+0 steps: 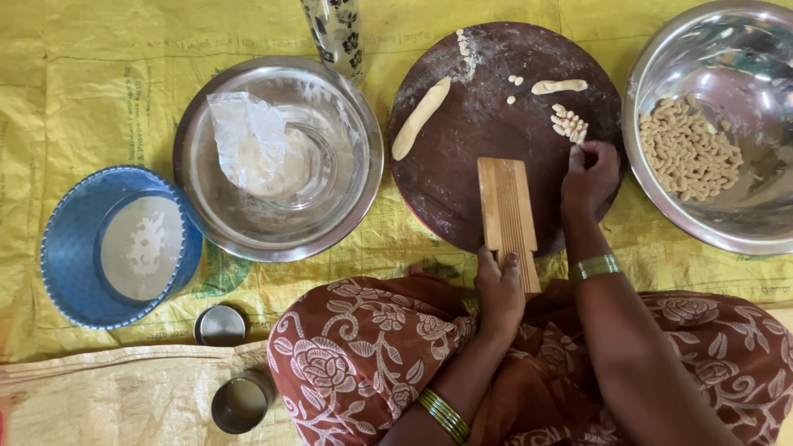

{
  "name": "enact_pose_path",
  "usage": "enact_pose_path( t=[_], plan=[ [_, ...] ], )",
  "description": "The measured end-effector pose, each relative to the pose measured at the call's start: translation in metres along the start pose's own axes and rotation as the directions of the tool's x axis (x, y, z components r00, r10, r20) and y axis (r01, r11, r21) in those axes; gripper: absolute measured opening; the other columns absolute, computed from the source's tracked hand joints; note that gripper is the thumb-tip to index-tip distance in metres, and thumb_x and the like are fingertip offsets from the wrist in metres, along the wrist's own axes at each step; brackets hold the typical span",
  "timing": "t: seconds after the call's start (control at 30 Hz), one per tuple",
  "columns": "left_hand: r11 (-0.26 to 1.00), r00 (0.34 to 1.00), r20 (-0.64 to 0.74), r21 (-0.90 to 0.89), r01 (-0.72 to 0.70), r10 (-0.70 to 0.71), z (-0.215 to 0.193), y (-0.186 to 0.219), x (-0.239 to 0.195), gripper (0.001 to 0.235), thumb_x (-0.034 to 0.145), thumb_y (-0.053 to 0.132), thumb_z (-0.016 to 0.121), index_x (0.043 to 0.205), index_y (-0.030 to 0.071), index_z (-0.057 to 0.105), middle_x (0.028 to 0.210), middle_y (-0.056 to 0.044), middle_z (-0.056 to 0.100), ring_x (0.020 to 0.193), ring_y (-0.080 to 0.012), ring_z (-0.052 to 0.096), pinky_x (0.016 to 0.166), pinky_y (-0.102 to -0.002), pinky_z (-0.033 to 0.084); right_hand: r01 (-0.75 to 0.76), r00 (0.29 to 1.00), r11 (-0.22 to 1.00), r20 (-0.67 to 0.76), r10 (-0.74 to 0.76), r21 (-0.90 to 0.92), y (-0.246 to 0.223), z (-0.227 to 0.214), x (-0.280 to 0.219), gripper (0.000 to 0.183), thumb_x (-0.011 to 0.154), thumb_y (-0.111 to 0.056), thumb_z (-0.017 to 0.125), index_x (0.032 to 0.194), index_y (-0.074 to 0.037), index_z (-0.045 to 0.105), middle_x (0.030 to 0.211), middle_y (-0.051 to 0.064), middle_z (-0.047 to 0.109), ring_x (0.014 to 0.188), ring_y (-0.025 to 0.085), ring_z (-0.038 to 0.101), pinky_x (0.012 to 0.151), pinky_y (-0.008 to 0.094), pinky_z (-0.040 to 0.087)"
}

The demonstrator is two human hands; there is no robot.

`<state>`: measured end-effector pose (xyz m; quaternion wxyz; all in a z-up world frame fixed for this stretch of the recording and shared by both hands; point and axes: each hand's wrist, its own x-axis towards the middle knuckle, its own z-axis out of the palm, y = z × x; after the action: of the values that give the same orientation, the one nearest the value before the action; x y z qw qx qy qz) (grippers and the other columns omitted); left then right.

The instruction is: The person sits on the floor and uses a wooden ridged tool to press small pieces of dough into a textured shape. They roll a dough log, cut off small pieces, press them with the tool, and place the shaped pieces into a metal bowl. The process is repeated throughout the clip.

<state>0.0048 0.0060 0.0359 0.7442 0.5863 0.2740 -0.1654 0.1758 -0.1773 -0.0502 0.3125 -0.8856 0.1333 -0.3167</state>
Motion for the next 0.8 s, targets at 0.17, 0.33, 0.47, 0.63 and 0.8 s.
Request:
enact_pose_path(
  t=[0.17, 0.33, 0.47, 0.63, 0.8],
  plan=[
    [0.99, 0.996, -0.043, -0.119, -0.082, 0.078, -0.001, 0.003, -0.004, 0.029, 0.109, 0.015, 0.053, 0.129, -0.006, 0.049, 0.098, -0.018, 0.068, 0.078, -0.0166, 0.061, 0.067, -0.033, 0.05, 0.254, 0.956, 0.966, 0.142, -0.257, 0.037, -0.029, 0.004, -0.02, 0.012, 0.093, -0.002, 0.076, 0.101, -0.005, 0.068, 0.107, 0.013, 0.067, 0.098, 0.032, 0.068, 0.083, 0.04, 0.056],
    [0.944, 0.986, -0.098, -0.289, -0.16, 0.137, -0.003, 0.006, -0.002, 0.028, 0.106, 0.012, 0.052, 0.129, -0.003, 0.048, 0.106, -0.015, 0.069, 0.088, -0.0147, 0.068, 0.075, -0.03, 0.056, 0.379, 0.904, 0.924, 0.235, -0.357, -0.054, -0.061, 0.037, -0.008, 0.033, 0.102, -0.001, 0.062, 0.135, -0.006, 0.065, 0.132, 0.017, 0.061, 0.112, 0.034, 0.066, 0.091, 0.042, 0.058],
    [0.917, 0.987, -0.122, -0.374, -0.141, 0.102, -0.003, 0.008, 0.0, 0.031, 0.104, 0.009, 0.051, 0.134, 0.0, 0.046, 0.114, -0.014, 0.068, 0.094, -0.0152, 0.068, 0.081, -0.03, 0.057, 0.655, 0.753, 0.676, 0.36, -0.551, -0.336, -0.074, 0.066, 0.014, 0.067, 0.088, 0.007, 0.054, 0.153, -0.008, 0.054, 0.155, 0.013, 0.052, 0.125, 0.032, 0.065, 0.097, 0.038, 0.059],
    [0.905, 0.987, -0.106, -0.398, -0.153, 0.121, 0.0, 0.008, 0.003, 0.033, 0.104, 0.008, 0.052, 0.135, -0.001, 0.046, 0.119, -0.014, 0.067, 0.1, -0.0157, 0.068, 0.085, -0.03, 0.057, 0.609, 0.752, 0.725, 0.527, -0.397, -0.322, -0.082, 0.08, 0.026, 0.047, 0.096, 0.0, 0.059, 0.143, -0.004, 0.059, 0.15, 0.012, 0.057, 0.104, 0.035, 0.066, 0.073, 0.043, 0.057],
    [0.942, 0.993, -0.087, -0.32, -0.105, 0.081, 0.0, -0.009, 0.013, 0.026, 0.105, 0.01, 0.053, 0.127, -0.002, 0.05, 0.111, -0.018, 0.069, 0.092, -0.0189, 0.068, 0.079, -0.029, 0.056, 0.348, 0.909, 0.938, 0.241, -0.339, 0.006, -0.077, 0.037, -0.014, 0.019, 0.101, -0.002, 0.063, 0.117, -0.006, 0.073, 0.118, 0.01, 0.067, 0.102, 0.031, 0.07, 0.086, 0.042, 0.058]
  ],
)
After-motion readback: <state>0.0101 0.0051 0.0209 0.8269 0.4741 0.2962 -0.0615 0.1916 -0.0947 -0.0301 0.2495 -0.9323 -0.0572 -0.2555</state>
